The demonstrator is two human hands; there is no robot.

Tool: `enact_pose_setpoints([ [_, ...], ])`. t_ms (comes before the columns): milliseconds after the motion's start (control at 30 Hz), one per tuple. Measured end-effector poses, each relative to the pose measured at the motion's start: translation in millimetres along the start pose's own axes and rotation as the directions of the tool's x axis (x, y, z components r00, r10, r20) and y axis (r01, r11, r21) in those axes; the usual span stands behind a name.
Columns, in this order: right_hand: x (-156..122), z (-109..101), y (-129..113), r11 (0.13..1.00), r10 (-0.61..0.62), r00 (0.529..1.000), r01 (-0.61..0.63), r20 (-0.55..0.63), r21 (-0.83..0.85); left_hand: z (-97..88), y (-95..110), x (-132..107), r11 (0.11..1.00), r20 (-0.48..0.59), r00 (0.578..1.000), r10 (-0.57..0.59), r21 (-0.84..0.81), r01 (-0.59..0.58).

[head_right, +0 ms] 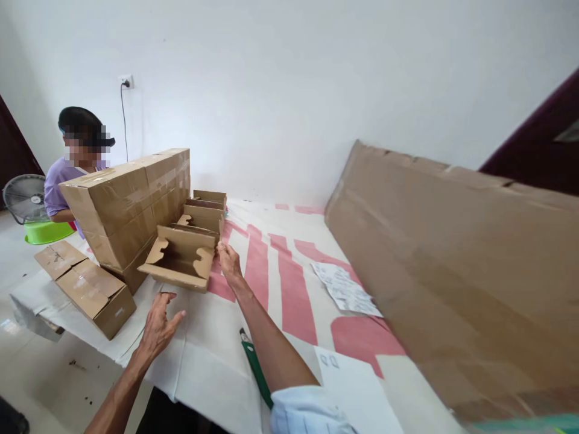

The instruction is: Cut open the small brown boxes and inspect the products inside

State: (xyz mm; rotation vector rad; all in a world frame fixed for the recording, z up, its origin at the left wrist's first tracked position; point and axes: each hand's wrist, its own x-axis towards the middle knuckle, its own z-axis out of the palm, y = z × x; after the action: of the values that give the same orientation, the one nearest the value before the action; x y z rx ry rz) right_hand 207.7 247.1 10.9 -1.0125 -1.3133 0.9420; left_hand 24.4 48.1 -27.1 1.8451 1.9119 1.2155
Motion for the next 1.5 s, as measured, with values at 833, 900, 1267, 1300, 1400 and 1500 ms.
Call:
enact_pose_setpoints([
  [833,-249.7,-144.7,101.0,0.498,-0.414,0.903,0.328,0.112,-0.803,61.7,-45.2,137.6,0.957,0.129,0.966,-0.225,0.215,0.194],
  [900,-249.2,-145.3,99.0,0.492,-0.433,0.895,0.337,0.11,-0.803,65.3,-43.9,146.2,0.958,0.136,0.966,-0.22,0.214,0.189],
  [1267,-249.2,-144.7,94.6,0.5,-0.409,0.908,0.309,0.094,-0.809,92.9,-43.2,200.9,0.95,0.193,0.947,-0.255,0.233,0.209],
  [1300,-249.1,-144.8,94.0,0.503,-0.407,0.909,0.308,0.094,-0.808,95.9,-43.4,206.4,0.95,0.203,0.945,-0.257,0.231,0.209],
  [1400,-248.5,-144.8,92.4,0.504,-0.412,0.907,0.309,0.09,-0.806,103.1,-43.6,224.0,0.956,0.239,0.939,-0.247,0.218,0.196],
  [1500,-246.9,-143.5,91.6,0.507,-0.418,0.906,0.298,0.072,-0.808,106.5,-38.4,244.0,0.969,0.287,0.935,-0.209,0.189,0.158],
])
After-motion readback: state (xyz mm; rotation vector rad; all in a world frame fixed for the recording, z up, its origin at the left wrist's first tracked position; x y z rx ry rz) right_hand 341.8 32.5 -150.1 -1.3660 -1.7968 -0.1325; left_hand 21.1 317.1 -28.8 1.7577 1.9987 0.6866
